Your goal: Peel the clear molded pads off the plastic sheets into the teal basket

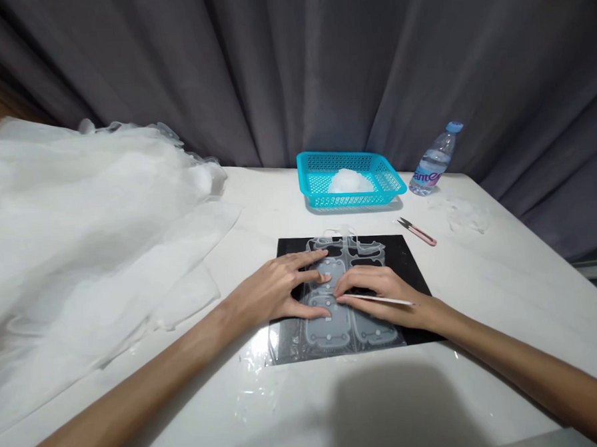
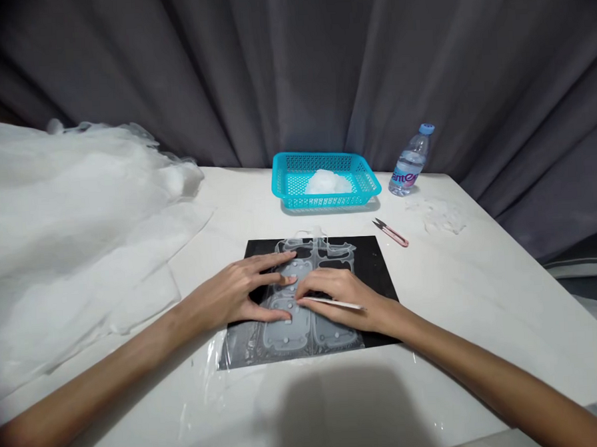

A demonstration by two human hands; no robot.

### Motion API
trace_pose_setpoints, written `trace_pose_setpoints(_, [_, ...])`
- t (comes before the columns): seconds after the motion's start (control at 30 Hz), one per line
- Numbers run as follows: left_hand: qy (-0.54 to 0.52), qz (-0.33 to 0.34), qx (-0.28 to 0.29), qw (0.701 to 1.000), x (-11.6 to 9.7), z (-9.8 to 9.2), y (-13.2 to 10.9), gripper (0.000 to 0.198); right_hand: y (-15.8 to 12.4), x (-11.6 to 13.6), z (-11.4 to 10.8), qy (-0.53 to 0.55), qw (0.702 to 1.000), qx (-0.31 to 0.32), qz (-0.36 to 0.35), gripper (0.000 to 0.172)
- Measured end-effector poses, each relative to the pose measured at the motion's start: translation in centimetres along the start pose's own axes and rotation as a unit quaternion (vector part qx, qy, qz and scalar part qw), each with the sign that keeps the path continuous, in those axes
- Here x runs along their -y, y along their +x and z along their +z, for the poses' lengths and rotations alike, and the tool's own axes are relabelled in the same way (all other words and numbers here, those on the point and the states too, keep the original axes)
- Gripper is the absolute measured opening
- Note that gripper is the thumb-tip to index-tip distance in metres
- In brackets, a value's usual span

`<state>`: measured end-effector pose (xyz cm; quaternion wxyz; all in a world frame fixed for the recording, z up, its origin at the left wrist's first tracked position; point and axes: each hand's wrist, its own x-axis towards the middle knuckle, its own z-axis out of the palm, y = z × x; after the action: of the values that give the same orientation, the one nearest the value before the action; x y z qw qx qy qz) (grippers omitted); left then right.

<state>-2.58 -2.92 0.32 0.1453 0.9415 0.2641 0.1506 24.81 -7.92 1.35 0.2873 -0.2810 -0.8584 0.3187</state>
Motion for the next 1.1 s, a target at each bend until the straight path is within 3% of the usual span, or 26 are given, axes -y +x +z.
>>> trace_pose_setpoints(0.5, [0.002, 0.001, 0.012, 1.000, -0.6, -0.5, 0.1, 0.068, 0.0, 0.3, 1.3, -0.052, 0.998, -0.009, -0.033, 0.014])
trace_pose_setpoints(0.7, [0.004, -0.008, 0.009, 1.000, -0.5, -0.4, 0.0, 0.067, -0.4, 0.5, 0.7, -0.105, 0.993, -0.002, -0.055, 0.013])
trace_pose_setpoints(0.9, [0.010, 0.000, 0.019, 1.000, -0.6, -0.5, 0.1, 0.068, -1.4, 0.4, 0.3, 0.003, 1.000, -0.012, 0.021, 0.013])
trace_pose_setpoints(1.1, [-0.005, -0.010, 0.011, 1.000, -0.6, -0.6, 0.1, 0.066, -1.2, 0.4, 1.0, -0.004, 1.000, -0.012, -0.009, 0.012])
